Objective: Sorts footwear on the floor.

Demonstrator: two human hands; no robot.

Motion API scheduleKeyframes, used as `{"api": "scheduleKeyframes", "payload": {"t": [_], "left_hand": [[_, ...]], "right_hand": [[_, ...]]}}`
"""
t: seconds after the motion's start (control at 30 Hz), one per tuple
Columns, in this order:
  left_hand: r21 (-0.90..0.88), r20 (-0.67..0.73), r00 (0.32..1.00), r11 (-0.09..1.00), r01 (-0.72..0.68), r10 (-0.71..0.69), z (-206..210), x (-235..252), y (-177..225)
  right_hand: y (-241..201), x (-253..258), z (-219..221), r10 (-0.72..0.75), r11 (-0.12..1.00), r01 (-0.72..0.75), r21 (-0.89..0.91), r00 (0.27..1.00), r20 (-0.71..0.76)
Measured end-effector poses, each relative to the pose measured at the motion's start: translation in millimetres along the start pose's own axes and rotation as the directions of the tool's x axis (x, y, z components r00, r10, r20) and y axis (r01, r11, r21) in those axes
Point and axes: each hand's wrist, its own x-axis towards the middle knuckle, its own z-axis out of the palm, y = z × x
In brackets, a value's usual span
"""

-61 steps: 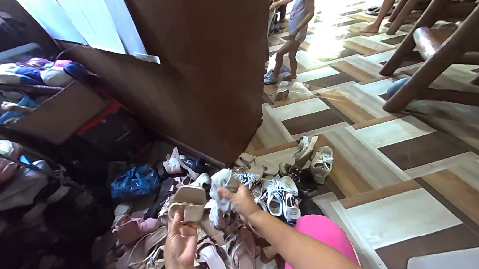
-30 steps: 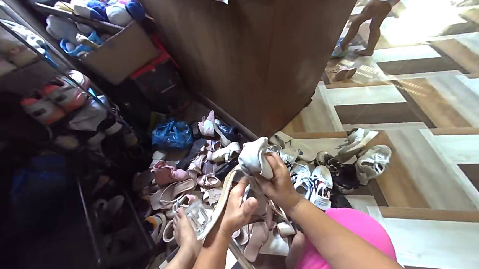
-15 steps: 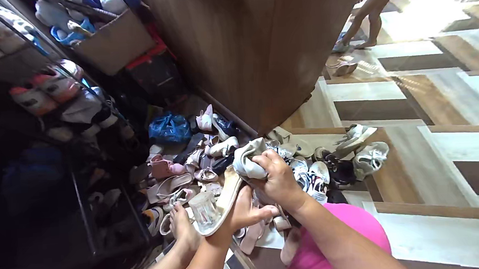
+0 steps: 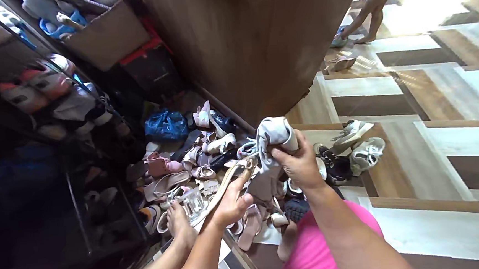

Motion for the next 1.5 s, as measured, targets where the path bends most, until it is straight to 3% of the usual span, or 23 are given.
{"api": "scheduleKeyframes", "payload": {"t": [0.07,0.13,0.23,0.3,0.37,0.47,0.53,0.6,0.7,0.77,0.9,0.97,1.07,1.13,1.2,1.27,1.37,1.4,1.5], "left_hand": [[-0.021,0.004,0.999,0.999,-0.046,0.046,4,0,-1],[-0.060,-0.017,0.997,0.996,-0.071,0.070,9,1,0],[-0.300,-0.020,1.000,0.954,-0.015,0.009,14,-5,-7],[-0.527,-0.066,0.998,0.849,-0.038,0.004,17,-3,-12],[-0.682,-0.106,0.994,0.730,-0.054,-0.026,14,4,-5],[-0.829,-0.124,0.988,0.557,-0.053,-0.090,7,11,3],[-0.855,-0.133,0.982,0.516,-0.045,-0.134,7,10,2],[-0.839,-0.143,0.978,0.542,-0.037,-0.154,9,6,-1],[-0.826,-0.158,0.968,0.563,-0.021,-0.197,7,4,-2],[-0.821,-0.125,0.977,0.570,-0.003,-0.175,4,2,-3],[-0.833,-0.090,0.982,0.553,0.016,-0.164,-3,3,-7],[-0.822,-0.076,0.982,0.568,0.037,-0.175,-4,2,-9],[-0.813,-0.063,0.984,0.580,0.044,-0.164,-4,5,-5],[-0.847,-0.114,0.974,0.532,0.007,-0.195,-4,9,3],[-0.881,-0.205,0.946,0.468,-0.067,-0.252,-6,13,4],[-0.889,-0.306,0.875,0.442,-0.122,-0.374,-7,22,6],[-0.924,-0.311,0.761,0.369,-0.102,-0.570,-13,36,10],[-0.915,-0.319,0.728,0.397,-0.071,-0.606,-11,39,10],[-0.864,-0.294,0.769,0.503,0.041,-0.568,0,35,8]], "right_hand": [[9,-4,7,-0.075,0.997,0.075,-0.004,0.997,0.030],[18,-10,19,-0.146,0.979,0.156,-0.129,0.986,0.082],[28,-5,21,-0.290,0.920,0.280,-0.275,0.957,0.005],[35,5,10,-0.342,0.907,0.292,-0.305,0.931,-0.126],[33,14,-2,-0.343,0.931,0.288,-0.224,0.900,-0.268],[25,16,-6,-0.437,0.899,0.404,-0.169,0.853,-0.285],[26,5,2,-0.429,0.892,0.388,-0.234,0.888,-0.163],[33,-1,8,-0.375,0.868,0.337,-0.363,0.926,-0.037],[40,5,9,-0.300,0.855,0.264,-0.447,0.954,-0.010],[39,5,10,-0.321,0.839,0.279,-0.467,0.947,-0.013],[34,2,11,-0.517,0.675,0.482,-0.559,0.849,0.108],[38,7,10,-0.508,0.709,0.471,-0.524,0.857,0.083],[45,18,2,-0.356,0.870,0.284,-0.403,0.928,-0.114],[44,26,-10,-0.314,0.906,0.226,-0.357,0.926,-0.209],[39,27,-18,-0.352,0.910,0.271,-0.315,0.905,-0.238],[31,17,-14,-0.422,0.891,0.370,-0.263,0.889,-0.179],[34,-7,12,-0.436,0.876,0.434,-0.208,0.899,0.038],[41,-14,23,-0.410,0.884,0.424,-0.197,0.906,0.108],[64,-23,46,-0.341,0.910,0.371,-0.186,0.924,0.174]]}}
